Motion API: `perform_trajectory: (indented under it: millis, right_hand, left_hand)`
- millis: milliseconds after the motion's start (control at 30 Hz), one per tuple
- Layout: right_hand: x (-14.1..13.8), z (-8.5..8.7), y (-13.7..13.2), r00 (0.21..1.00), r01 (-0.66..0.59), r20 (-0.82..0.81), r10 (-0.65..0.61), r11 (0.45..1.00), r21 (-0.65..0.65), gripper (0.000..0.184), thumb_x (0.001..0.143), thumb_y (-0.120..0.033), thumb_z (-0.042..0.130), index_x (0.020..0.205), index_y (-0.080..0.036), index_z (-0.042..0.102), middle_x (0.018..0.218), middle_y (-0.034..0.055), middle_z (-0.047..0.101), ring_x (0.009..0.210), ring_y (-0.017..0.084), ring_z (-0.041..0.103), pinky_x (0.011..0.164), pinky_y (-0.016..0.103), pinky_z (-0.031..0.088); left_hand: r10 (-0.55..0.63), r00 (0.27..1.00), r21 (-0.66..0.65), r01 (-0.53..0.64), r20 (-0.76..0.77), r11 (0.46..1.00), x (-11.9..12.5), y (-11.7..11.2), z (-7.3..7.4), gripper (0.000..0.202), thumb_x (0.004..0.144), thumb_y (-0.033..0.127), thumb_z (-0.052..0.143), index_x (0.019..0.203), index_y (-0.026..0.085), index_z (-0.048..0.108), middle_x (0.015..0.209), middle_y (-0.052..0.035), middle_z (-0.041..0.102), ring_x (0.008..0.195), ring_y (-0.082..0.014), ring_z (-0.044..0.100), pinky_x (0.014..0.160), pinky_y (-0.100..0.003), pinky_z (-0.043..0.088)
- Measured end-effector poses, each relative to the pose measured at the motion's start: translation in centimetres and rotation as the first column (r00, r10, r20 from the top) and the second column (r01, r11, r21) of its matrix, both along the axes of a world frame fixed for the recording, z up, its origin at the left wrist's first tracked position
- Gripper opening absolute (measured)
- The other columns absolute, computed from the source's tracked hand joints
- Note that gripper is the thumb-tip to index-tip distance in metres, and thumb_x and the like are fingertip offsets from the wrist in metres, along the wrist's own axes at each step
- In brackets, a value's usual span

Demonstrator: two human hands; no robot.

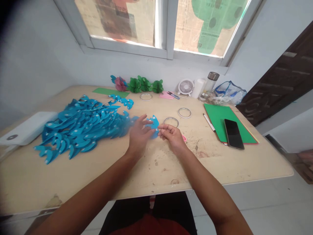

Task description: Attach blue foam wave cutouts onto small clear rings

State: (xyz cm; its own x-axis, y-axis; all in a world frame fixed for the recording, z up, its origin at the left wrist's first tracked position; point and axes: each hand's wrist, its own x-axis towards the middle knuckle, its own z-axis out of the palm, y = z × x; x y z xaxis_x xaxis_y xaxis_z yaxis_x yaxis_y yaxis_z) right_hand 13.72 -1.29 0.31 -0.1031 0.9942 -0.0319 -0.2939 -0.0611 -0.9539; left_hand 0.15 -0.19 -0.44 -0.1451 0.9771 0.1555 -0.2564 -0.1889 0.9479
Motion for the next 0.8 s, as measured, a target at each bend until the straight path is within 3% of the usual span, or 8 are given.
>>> perform_trajectory:
  millis: [800]
  right_hand:
    - [0.08,-0.01,-0.07,0.999,-0.039,0.039,0.037,0.998,0.041,0.025,0.070,-0.032,0.069,0.091,-0.018,0.071,0.066,0.0011,0.063,0.058,0.009,0.050,0.056,0.025,0.036]
  left_hand:
    - [0.038,0.999,-0.021,-0.038,-0.031,0.999,-0.08,0.04,0.39,0.059,0.059,0.010,0.069,0.115,0.020,0.053,0.095,-0.0047,0.062,0.065,-0.0086,0.060,0.060,-0.022,0.052]
